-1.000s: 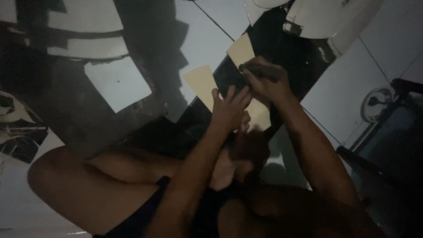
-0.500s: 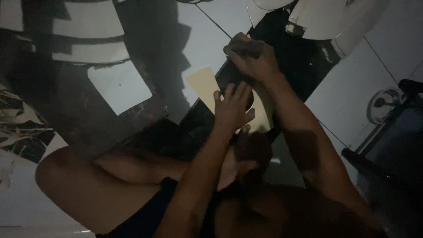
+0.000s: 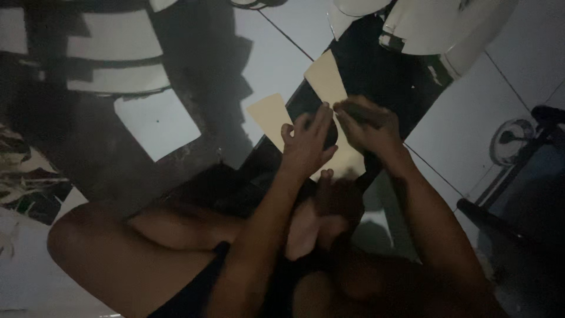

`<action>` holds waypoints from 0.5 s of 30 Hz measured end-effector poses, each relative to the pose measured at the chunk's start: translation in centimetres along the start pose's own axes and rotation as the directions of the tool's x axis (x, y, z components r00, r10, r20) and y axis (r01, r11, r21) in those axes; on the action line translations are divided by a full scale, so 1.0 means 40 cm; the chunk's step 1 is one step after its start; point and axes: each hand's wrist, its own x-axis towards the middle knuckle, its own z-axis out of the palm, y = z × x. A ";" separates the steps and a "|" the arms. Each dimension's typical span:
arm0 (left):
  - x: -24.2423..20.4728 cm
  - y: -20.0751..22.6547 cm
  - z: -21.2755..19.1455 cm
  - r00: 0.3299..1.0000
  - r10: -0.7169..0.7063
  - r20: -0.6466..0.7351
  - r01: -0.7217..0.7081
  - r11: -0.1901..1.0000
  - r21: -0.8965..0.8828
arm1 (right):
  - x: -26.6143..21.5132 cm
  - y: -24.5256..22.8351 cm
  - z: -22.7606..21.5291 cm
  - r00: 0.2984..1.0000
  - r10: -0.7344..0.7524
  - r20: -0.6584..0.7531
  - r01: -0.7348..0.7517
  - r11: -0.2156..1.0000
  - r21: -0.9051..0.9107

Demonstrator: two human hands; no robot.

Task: The person sits on the floor and uses a knife to cut a light-colored sheet of material into a U-shaped piece. They repeatedly align the material, cut along the edges, and trim the shape while handling the cut pieces.

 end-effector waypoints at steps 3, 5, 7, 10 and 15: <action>0.048 0.004 -0.045 0.979 -0.142 0.149 0.149 0.988 -0.039 | 0.099 0.029 0.018 0.938 -0.331 -0.102 0.294 0.916 -0.273; 0.065 -0.015 -0.065 0.995 -0.081 0.050 0.079 0.996 0.038 | 0.147 0.044 0.030 0.947 -0.264 -0.181 0.250 0.963 -0.099; 0.086 -0.032 -0.068 0.998 -0.064 -0.004 0.064 0.992 0.111 | 0.182 0.054 0.043 0.984 -0.050 -0.173 0.081 0.981 0.178; 0.148 -0.066 -0.058 0.994 -0.085 -0.072 0.098 0.975 0.200 | 0.208 0.072 0.039 0.981 -0.078 -0.177 0.101 0.987 0.124; 0.166 -0.111 -0.011 0.953 0.002 -0.302 0.067 0.973 0.219 | 0.072 0.119 0.045 0.982 0.176 0.065 -0.174 0.984 -0.030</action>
